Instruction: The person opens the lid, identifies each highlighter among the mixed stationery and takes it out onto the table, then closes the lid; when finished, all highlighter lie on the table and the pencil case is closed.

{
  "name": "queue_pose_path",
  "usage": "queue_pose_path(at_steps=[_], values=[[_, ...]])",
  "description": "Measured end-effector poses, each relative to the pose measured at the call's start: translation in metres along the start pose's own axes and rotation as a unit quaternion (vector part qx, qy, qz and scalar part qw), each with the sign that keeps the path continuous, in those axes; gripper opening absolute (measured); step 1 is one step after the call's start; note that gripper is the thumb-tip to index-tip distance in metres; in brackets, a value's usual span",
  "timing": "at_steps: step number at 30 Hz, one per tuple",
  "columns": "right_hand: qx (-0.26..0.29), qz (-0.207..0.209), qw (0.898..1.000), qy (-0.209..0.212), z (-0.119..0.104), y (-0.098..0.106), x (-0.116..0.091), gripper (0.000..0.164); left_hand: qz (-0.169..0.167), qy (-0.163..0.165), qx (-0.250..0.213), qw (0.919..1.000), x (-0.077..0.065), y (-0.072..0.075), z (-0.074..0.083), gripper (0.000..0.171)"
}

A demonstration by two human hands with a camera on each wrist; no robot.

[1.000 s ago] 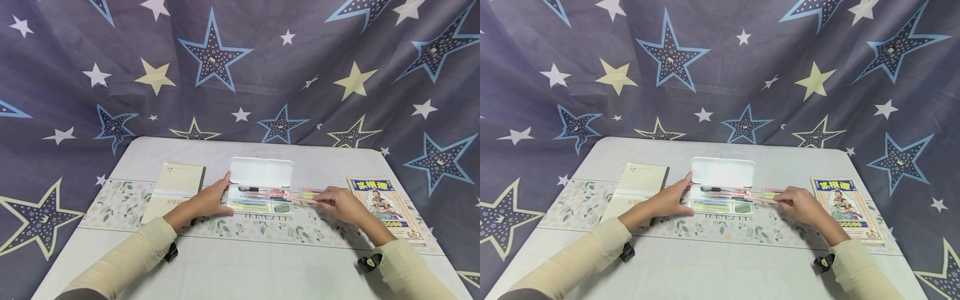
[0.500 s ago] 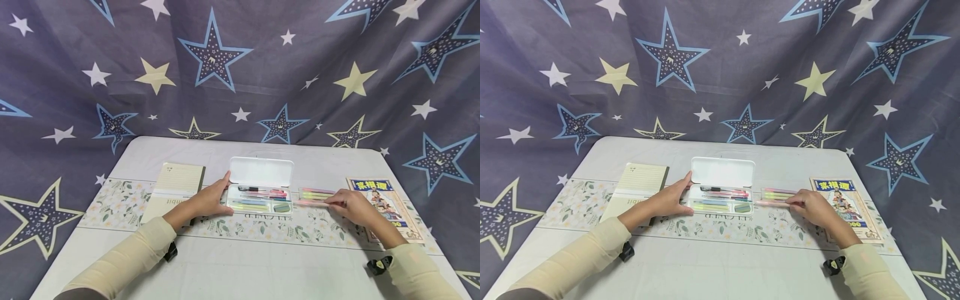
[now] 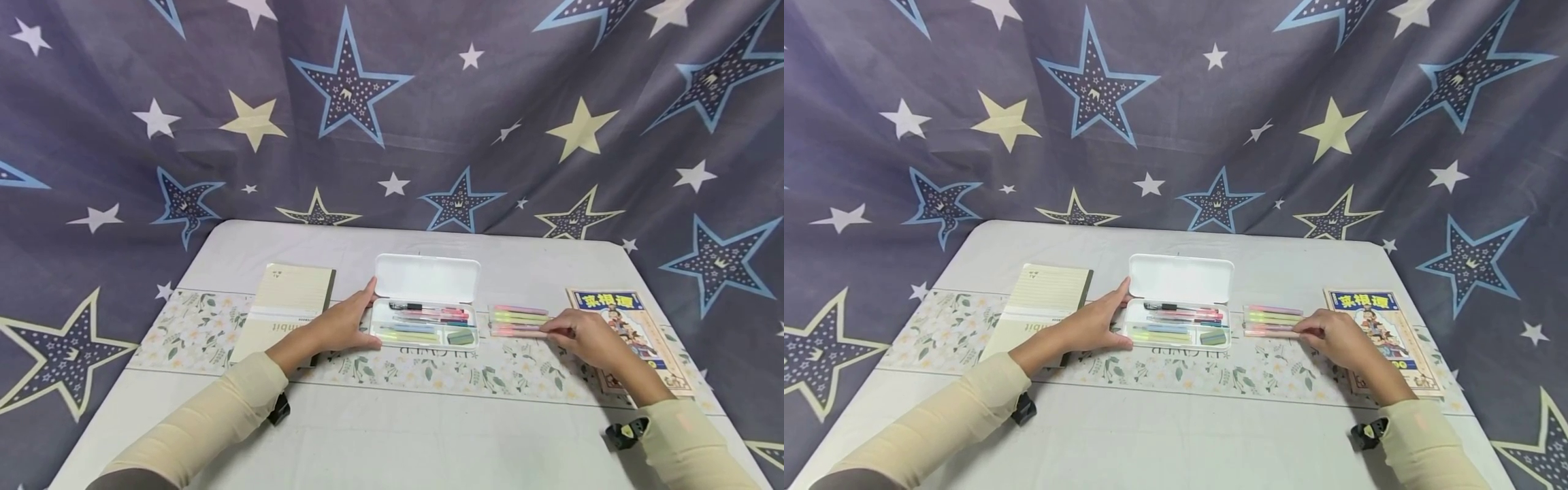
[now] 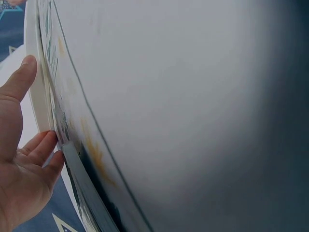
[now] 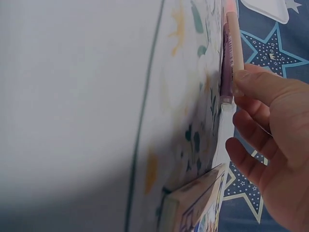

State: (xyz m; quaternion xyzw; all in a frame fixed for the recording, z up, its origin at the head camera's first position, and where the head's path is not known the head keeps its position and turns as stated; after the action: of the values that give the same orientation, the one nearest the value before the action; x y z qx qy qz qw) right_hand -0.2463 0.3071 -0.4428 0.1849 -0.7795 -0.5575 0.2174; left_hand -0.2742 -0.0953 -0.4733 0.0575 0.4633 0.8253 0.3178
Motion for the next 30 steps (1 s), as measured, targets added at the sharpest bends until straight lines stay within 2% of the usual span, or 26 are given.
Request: queue_pose_path(at_steps=[6, 12, 23, 30], values=[[-0.003, -0.024, 0.999, -0.045, 0.007, -0.003, 0.002, 0.015, 0.002, -0.005, 0.003, 1.0, 0.001, 0.0, -0.001, 0.135], [-0.008, -0.041, 0.996, -0.072, 0.012, -0.006, 0.003, 0.011, 0.004, -0.004, 0.007, 1.0, 0.001, 0.0, -0.002, 0.135], [-0.012, -0.042, 0.996, -0.076, 0.006, -0.001, 0.009, 0.009, 0.006, -0.003, 0.007, 1.0, 0.001, 0.0, 0.0, 0.135], [-0.001, -0.043, 0.998, -0.052, -0.015, -0.001, 0.022, 0.011, 0.004, 0.0, 0.005, 1.0, 0.001, 0.0, 0.0, 0.135]])
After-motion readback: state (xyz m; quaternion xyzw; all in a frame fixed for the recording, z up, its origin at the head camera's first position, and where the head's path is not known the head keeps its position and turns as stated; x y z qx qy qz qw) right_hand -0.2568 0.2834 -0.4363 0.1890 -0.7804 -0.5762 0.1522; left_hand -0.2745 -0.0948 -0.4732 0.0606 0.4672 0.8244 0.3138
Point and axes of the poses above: each hand's wrist, its own x-axis towards the middle knuckle, its own y-axis out of the back of the hand, z = x × y, the point moved 9 cm from there along x, towards the middle knuckle, and after that the axes turned 6 degrees about -z, right-handed, at the moved point
